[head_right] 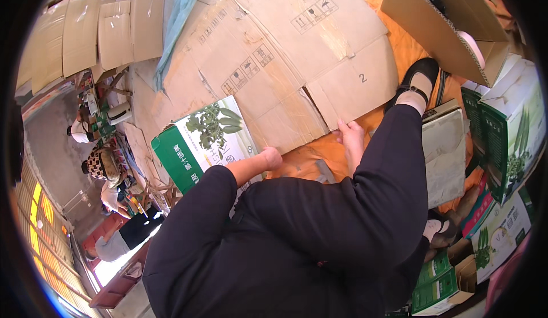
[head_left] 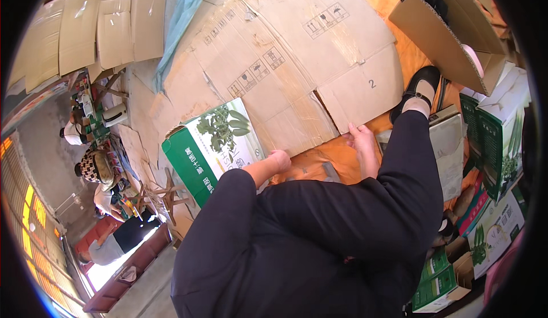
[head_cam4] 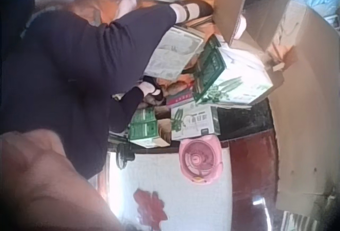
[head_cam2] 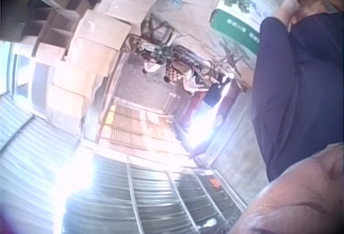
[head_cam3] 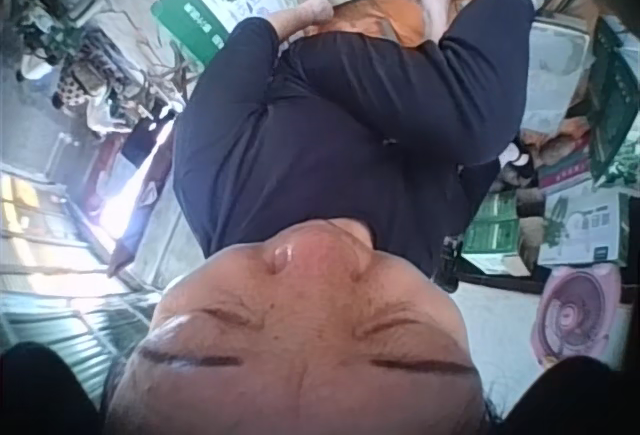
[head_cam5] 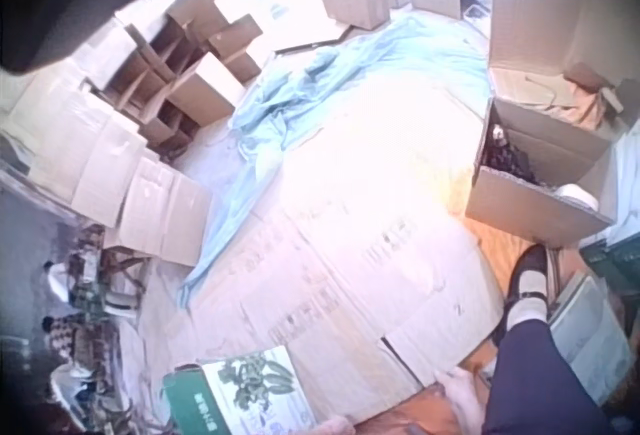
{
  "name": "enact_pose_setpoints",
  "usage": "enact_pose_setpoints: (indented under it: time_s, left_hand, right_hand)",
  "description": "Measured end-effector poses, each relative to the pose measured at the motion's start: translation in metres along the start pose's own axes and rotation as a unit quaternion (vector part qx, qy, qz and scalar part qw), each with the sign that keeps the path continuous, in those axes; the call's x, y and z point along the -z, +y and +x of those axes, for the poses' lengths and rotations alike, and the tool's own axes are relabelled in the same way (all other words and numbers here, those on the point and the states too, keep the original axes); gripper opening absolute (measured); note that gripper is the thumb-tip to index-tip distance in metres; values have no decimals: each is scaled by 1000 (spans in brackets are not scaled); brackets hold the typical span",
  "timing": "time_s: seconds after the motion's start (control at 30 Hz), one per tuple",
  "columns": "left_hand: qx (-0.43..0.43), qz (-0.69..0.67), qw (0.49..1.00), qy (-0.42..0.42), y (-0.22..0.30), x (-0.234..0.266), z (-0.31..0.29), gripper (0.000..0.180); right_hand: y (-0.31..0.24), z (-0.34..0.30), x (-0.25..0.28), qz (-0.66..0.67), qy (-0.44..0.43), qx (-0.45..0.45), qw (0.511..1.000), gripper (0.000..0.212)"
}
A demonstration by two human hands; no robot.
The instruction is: Packing ears of corn from a pile into cardboard boxes on a digital scale.
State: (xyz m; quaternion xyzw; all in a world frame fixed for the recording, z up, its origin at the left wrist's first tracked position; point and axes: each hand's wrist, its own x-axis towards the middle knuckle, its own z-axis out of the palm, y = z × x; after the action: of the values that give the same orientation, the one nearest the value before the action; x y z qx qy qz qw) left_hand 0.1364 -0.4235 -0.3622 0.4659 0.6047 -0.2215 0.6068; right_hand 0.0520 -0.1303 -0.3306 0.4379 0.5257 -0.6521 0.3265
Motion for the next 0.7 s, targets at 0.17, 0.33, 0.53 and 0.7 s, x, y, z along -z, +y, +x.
enact_pose_setpoints:
  time_s: [0.17,0.33,0.53,0.7]
  left_hand:
    - [107,-261,928,243,6,37,-57,20]
    - [172,-305,733,583,-1,154,-240,19]
    - [442,-237,421,756,-47,48,-354,42]
    - [565,-502,437,488,-38,-129,-303,60]
  right_hand:
    - [2,-23,23,13,-33,0,999,24]
    - [27,-30,75,56,-5,29,998,29]
    - [27,-84,128,164,140,168,962,28]
    - [4,-154,156,258,266,276,887,27]
